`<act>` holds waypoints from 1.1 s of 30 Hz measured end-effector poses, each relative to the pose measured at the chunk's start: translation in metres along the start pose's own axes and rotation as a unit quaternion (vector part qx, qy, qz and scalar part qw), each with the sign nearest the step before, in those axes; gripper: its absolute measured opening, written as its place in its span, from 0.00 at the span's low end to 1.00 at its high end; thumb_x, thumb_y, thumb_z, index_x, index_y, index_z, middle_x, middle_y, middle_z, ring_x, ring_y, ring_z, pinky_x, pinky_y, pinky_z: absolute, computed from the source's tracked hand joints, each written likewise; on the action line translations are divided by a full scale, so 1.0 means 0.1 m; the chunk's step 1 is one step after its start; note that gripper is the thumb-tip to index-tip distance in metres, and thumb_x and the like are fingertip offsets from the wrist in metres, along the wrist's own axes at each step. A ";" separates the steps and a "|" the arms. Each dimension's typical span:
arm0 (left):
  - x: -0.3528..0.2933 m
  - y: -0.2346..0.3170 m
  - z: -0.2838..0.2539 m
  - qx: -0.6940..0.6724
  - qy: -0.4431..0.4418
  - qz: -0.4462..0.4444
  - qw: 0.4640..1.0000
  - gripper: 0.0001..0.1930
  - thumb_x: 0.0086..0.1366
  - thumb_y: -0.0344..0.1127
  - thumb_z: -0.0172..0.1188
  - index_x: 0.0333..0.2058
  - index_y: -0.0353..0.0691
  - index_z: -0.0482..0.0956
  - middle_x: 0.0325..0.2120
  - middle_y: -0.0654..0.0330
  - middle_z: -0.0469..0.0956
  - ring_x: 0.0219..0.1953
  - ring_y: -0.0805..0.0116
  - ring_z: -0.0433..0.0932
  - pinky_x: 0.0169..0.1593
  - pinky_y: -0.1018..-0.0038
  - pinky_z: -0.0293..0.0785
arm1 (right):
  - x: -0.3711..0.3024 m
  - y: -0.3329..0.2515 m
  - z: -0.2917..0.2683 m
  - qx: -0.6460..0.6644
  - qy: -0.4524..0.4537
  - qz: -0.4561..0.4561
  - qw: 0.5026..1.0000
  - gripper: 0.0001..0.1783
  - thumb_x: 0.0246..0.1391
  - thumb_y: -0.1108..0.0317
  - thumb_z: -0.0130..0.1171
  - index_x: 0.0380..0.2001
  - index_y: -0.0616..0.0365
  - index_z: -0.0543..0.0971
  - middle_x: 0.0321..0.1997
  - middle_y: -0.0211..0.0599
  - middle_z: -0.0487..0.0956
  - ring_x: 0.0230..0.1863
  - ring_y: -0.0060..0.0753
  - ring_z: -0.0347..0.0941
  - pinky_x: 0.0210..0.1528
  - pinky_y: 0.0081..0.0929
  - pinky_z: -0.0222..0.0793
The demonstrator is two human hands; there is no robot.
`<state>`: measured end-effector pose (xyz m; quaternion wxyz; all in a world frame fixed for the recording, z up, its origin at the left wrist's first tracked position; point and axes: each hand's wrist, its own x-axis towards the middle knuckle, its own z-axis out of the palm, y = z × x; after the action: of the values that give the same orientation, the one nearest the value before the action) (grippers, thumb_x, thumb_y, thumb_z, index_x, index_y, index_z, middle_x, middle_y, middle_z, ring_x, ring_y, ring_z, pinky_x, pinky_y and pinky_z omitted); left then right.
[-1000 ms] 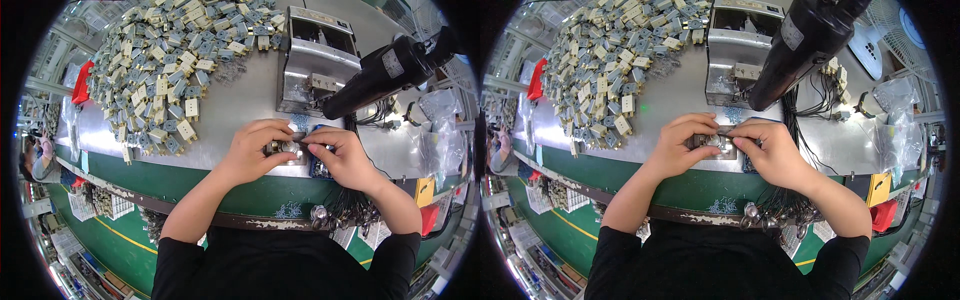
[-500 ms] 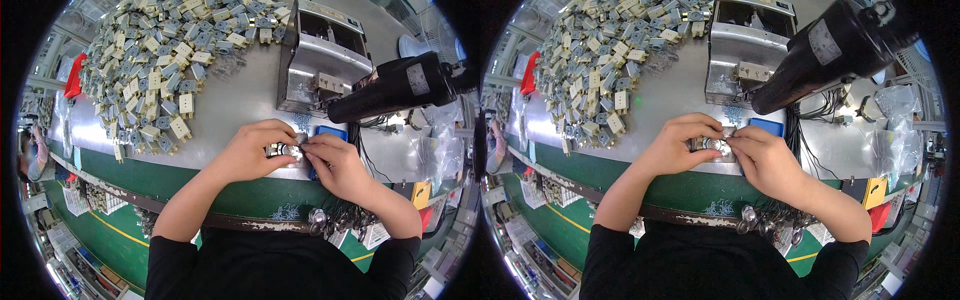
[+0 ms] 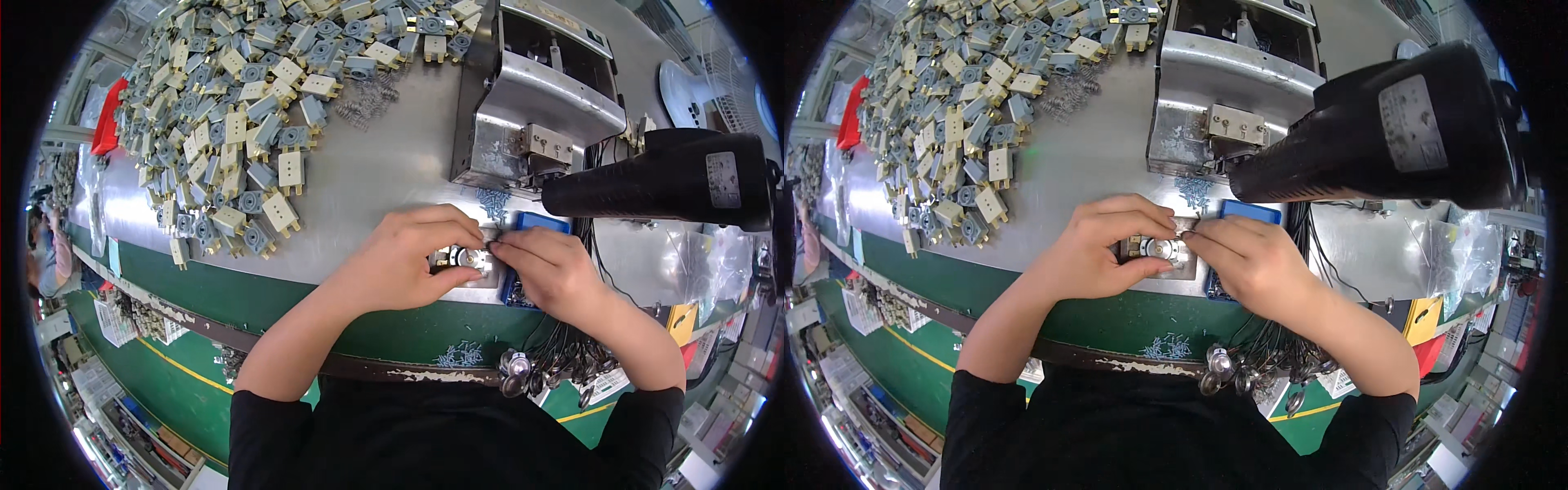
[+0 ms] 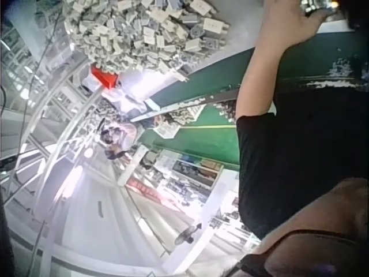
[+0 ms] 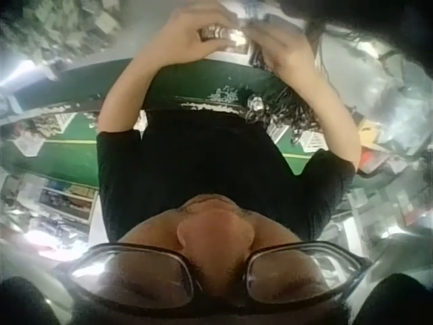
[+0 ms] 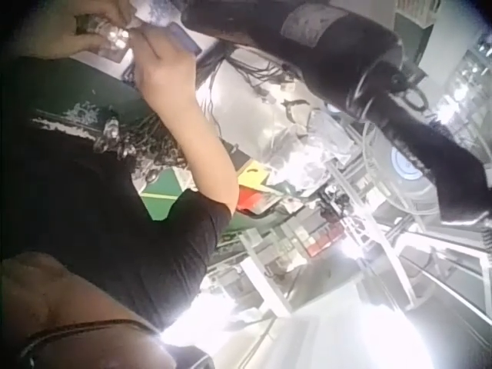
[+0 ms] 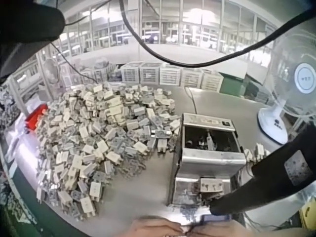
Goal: Assembling wire harnesses and securing them to electrical sockets using an electric screwdriver.
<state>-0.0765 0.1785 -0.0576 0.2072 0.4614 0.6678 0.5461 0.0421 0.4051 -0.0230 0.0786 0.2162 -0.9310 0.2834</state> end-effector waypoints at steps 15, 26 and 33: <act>-0.03 -0.04 -0.02 0.001 -0.005 0.013 1.000 0.15 0.53 0.30 0.77 0.39 0.35 0.84 0.42 0.53 0.85 0.46 0.53 0.85 0.50 0.63 0.81 | 0.20 -0.15 -0.02 0.055 0.051 0.079 0.994 0.11 0.52 0.85 0.65 0.40 0.64 0.83 0.38 0.45 0.86 0.37 0.46 0.85 0.41 0.38 0.80; -0.07 -0.09 0.01 -0.009 0.030 0.037 0.999 0.15 0.52 0.31 0.78 0.36 0.35 0.83 0.40 0.55 0.83 0.44 0.56 0.84 0.48 0.65 0.80 | 0.26 -0.19 -0.07 0.094 -0.009 0.039 0.995 0.11 0.49 0.83 0.68 0.37 0.63 0.83 0.40 0.45 0.85 0.41 0.47 0.83 0.43 0.37 0.79; -0.08 -0.06 0.00 -0.005 0.028 0.028 0.999 0.14 0.53 0.30 0.78 0.36 0.35 0.83 0.41 0.54 0.83 0.45 0.54 0.84 0.49 0.64 0.80 | 0.31 -0.24 -0.04 0.116 0.011 0.138 0.983 0.13 0.51 0.82 0.70 0.41 0.65 0.83 0.38 0.44 0.86 0.39 0.39 0.86 0.44 0.30 0.81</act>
<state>-0.0750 0.1719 -0.0646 0.1752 0.4629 0.6577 0.5679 0.0255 0.3782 0.0003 0.0229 0.0898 -0.9118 0.4001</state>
